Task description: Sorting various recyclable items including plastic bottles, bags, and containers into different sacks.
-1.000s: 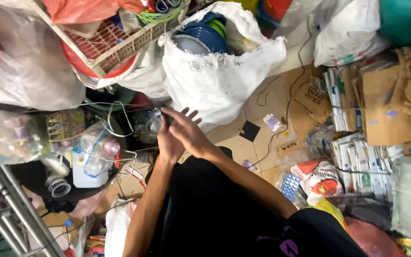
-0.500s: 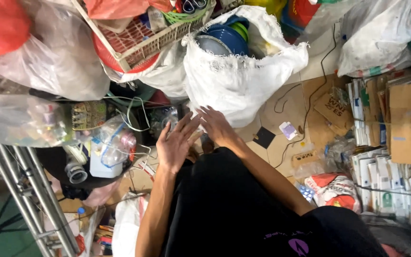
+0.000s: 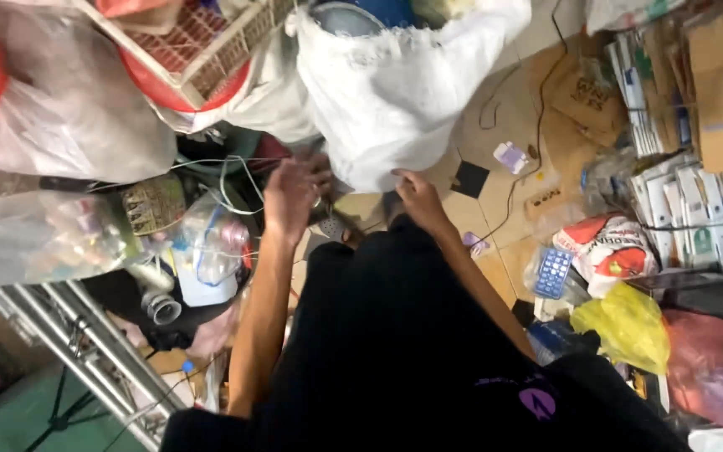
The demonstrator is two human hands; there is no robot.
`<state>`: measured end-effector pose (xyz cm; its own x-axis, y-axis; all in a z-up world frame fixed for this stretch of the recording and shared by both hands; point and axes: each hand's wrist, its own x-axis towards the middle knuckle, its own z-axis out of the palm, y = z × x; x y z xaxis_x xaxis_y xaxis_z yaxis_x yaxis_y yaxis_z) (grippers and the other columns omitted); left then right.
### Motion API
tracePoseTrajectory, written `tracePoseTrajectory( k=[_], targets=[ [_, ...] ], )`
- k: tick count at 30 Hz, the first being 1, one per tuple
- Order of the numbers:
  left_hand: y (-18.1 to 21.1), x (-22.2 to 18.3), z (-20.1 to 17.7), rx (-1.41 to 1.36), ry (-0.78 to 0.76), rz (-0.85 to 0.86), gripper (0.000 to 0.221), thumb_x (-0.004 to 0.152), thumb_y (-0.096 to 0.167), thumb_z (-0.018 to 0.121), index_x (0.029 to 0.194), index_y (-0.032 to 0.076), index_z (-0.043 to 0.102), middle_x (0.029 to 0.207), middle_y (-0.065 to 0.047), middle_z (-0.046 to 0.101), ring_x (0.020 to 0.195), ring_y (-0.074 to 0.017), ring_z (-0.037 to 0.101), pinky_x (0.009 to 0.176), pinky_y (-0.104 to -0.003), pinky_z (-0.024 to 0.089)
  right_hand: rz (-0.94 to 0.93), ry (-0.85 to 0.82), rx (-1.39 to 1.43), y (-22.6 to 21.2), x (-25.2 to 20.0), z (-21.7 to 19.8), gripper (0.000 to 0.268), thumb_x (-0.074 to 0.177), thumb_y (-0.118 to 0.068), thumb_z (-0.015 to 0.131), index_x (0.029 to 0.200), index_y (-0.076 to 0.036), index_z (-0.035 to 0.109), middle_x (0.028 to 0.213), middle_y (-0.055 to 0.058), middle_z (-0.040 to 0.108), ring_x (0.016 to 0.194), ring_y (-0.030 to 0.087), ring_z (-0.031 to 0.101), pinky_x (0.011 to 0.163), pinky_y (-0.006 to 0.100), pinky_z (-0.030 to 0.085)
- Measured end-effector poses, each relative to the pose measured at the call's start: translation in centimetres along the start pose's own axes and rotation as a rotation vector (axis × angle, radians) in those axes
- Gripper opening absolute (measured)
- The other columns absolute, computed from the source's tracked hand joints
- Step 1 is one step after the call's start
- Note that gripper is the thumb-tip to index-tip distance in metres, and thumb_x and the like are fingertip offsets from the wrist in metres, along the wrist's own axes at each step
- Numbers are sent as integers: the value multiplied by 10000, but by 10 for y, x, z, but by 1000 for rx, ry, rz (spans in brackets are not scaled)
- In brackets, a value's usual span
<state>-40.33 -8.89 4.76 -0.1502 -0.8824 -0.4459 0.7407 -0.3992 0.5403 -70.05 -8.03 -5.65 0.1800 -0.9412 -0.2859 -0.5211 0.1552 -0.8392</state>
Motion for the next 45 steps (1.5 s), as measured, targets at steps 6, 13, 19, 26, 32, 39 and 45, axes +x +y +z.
tracePoseTrajectory(
  k=[6,13,19,26,32,39,45],
  targets=[
    [-21,15,-1,-88,201,-7,462,1036,389,451,1352,82,591,1249,-100,663,1054,-260,631,984,-427,484,30,-40,344,-26,19,-12,316,1051,-175,536,1302,-22,651,1187,100,752,1077,164,709,934,314,544],
    [-108,51,17,-162,262,-31,425,1042,374,497,1300,53,602,1059,-82,644,1005,-267,620,947,-432,490,-142,-152,603,10,40,-65,305,1050,-106,545,1318,2,641,1201,99,721,1120,180,685,986,338,565],
    [-202,105,40,-313,270,42,426,1078,332,513,1334,4,606,906,-57,579,945,-234,575,1004,-460,512,-45,-180,955,76,78,-164,246,1046,-110,603,1272,-17,634,1178,104,711,1056,192,690,932,345,581],
    [-206,108,169,-154,316,14,499,1071,275,404,1466,-21,482,1170,-155,652,976,-295,647,927,-405,527,52,-189,792,84,114,-250,267,1048,-122,533,1262,-2,637,1099,108,731,901,152,716,756,321,624],
    [-176,134,189,68,351,47,540,1063,337,321,1464,9,475,1341,-193,633,1025,-306,685,950,-418,542,116,-169,799,4,158,-280,288,1021,-101,536,1268,24,614,1046,156,724,727,186,694,693,340,625],
    [-131,195,229,197,257,158,539,1068,351,316,1447,20,512,1275,-161,665,1026,-276,679,947,-408,543,63,-210,848,-15,200,-296,309,1022,-109,513,1282,28,608,1071,163,719,754,168,673,770,338,605],
    [-128,263,259,116,277,220,483,1075,331,369,1387,15,558,1102,-122,691,944,-247,707,871,-385,558,85,-323,860,-13,270,-308,303,1035,-143,515,1281,9,607,1046,141,711,794,163,678,799,338,619]
  ],
)
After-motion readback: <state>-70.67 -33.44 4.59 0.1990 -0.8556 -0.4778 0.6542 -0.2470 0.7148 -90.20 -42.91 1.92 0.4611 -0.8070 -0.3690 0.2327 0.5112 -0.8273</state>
